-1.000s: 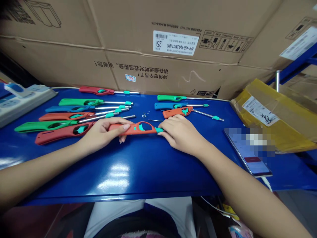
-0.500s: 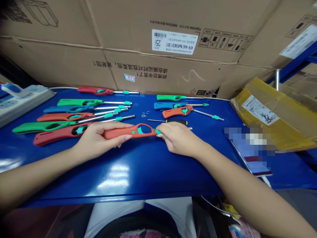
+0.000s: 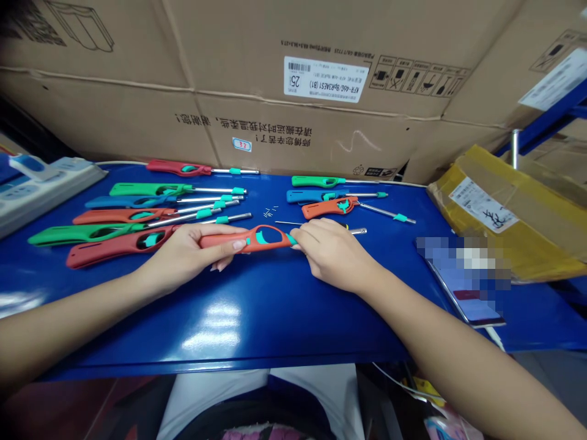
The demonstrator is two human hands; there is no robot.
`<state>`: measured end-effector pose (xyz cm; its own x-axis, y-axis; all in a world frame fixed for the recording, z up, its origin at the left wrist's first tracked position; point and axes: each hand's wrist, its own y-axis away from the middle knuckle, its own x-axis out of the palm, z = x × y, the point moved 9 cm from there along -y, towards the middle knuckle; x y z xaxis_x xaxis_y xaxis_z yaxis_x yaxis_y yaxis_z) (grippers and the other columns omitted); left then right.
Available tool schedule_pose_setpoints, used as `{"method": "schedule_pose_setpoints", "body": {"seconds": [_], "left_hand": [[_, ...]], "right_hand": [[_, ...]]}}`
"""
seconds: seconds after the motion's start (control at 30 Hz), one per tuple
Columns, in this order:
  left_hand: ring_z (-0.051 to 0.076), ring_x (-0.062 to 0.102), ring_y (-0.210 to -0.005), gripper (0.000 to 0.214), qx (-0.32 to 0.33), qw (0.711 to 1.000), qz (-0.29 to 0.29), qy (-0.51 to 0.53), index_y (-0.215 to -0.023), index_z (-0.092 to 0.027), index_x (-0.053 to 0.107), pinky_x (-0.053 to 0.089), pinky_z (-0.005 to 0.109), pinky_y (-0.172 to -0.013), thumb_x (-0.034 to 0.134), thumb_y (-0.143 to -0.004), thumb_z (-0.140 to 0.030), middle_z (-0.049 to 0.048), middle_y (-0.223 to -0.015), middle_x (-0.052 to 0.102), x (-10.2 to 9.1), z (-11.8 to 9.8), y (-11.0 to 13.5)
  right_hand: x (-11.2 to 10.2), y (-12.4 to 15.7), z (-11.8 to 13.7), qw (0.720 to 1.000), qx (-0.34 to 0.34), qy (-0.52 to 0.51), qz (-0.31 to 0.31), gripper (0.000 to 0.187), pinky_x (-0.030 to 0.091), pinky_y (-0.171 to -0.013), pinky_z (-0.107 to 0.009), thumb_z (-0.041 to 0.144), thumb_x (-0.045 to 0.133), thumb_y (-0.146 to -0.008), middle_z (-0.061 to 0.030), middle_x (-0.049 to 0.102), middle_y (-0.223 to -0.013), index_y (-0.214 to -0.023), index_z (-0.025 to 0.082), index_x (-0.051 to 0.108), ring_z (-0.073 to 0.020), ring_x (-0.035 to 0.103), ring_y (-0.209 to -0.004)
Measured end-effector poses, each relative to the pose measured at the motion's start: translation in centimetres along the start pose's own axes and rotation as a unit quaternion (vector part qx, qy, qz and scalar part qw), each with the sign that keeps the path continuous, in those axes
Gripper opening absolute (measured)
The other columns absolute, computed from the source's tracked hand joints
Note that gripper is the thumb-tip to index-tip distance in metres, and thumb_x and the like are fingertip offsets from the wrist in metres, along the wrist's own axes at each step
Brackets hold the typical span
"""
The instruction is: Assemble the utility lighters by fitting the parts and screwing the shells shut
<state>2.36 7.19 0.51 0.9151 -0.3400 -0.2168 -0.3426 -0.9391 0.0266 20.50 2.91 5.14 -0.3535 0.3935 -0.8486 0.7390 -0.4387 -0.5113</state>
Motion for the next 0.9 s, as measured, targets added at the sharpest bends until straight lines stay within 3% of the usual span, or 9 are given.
{"method": "schedule_pose_setpoints", "body": {"seconds": [0.07,0.13,0.2,0.33,0.47,0.63,0.9], "left_hand": [[0.011,0.063,-0.055,0.036,0.050,0.998,-0.017,-0.043,-0.111,-0.018,0.080,0.055,0.023,-0.056,0.082,-0.082,-0.038,0.0005,-0.068,0.073,-0.6,-0.7,-0.2],[0.017,0.073,-0.077,0.033,0.135,0.985,-0.040,-0.101,-0.109,-0.021,0.081,0.062,0.029,-0.076,0.084,-0.080,-0.037,0.0044,-0.091,0.080,-1.3,-2.1,-0.2],[0.021,0.074,-0.098,0.028,0.228,0.959,-0.055,-0.159,-0.106,-0.022,0.082,0.060,0.034,-0.095,0.084,-0.081,-0.034,0.0047,-0.106,0.081,-1.6,-3.6,0.2],[0.018,0.075,-0.102,0.020,0.351,0.906,-0.045,-0.233,-0.108,-0.023,0.080,0.059,0.031,-0.099,0.077,-0.088,-0.022,0.0031,-0.109,0.081,-1.0,-5.3,1.5],[0.017,0.076,-0.098,0.018,0.372,0.881,-0.023,-0.293,-0.108,-0.017,0.078,0.059,0.025,-0.094,0.073,-0.091,-0.020,0.0044,-0.108,0.080,0.0,-5.5,2.0],[0.013,0.076,-0.087,0.022,0.384,0.856,0.012,-0.345,-0.112,-0.017,0.075,0.059,0.018,-0.083,0.075,-0.091,-0.025,0.0029,-0.103,0.081,1.1,-5.1,2.4],[0.015,0.076,-0.087,0.021,0.452,0.818,0.023,-0.354,-0.114,-0.012,0.072,0.059,0.020,-0.084,0.070,-0.095,-0.020,0.0096,-0.102,0.079,2.0,-5.2,3.8]], "right_hand": [[0.0,-0.1,-0.1,1.000,0.015,-0.006,0.000,0.021,0.055,-0.076,-0.039,0.017,0.048,-0.103,-0.0134,0.074,-0.089,-0.108,0.010,0.067,-0.0258,0.067,-0.082],[0.0,-0.2,-0.4,0.999,0.045,-0.028,0.004,0.019,0.056,-0.080,-0.039,0.018,0.051,-0.103,-0.0139,0.075,-0.093,-0.108,0.010,0.067,-0.0263,0.068,-0.087],[0.2,-0.3,-0.8,0.996,0.072,-0.058,0.014,0.017,0.056,-0.080,-0.038,0.020,0.054,-0.102,-0.0131,0.074,-0.096,-0.107,0.011,0.068,-0.0257,0.069,-0.089],[0.8,0.0,-1.4,0.989,0.093,-0.104,0.039,0.017,0.056,-0.081,-0.036,0.023,0.055,-0.103,-0.0117,0.075,-0.099,-0.106,0.013,0.069,-0.0248,0.069,-0.091],[1.6,0.1,-1.4,0.988,0.083,-0.108,0.068,0.020,0.055,-0.083,-0.037,0.027,0.055,-0.103,-0.0107,0.074,-0.096,-0.107,0.013,0.069,-0.0257,0.068,-0.092],[2.1,-0.2,-0.3,0.989,0.061,-0.083,0.108,0.025,0.051,-0.074,-0.035,0.026,0.047,-0.106,-0.0103,0.069,-0.090,-0.104,0.012,0.068,-0.0248,0.065,-0.085],[2.5,0.2,-0.1,0.984,0.069,-0.110,0.123,0.023,0.045,-0.067,-0.030,0.025,0.048,-0.105,-0.0074,0.068,-0.086,-0.098,0.015,0.067,-0.0203,0.062,-0.076]]}}
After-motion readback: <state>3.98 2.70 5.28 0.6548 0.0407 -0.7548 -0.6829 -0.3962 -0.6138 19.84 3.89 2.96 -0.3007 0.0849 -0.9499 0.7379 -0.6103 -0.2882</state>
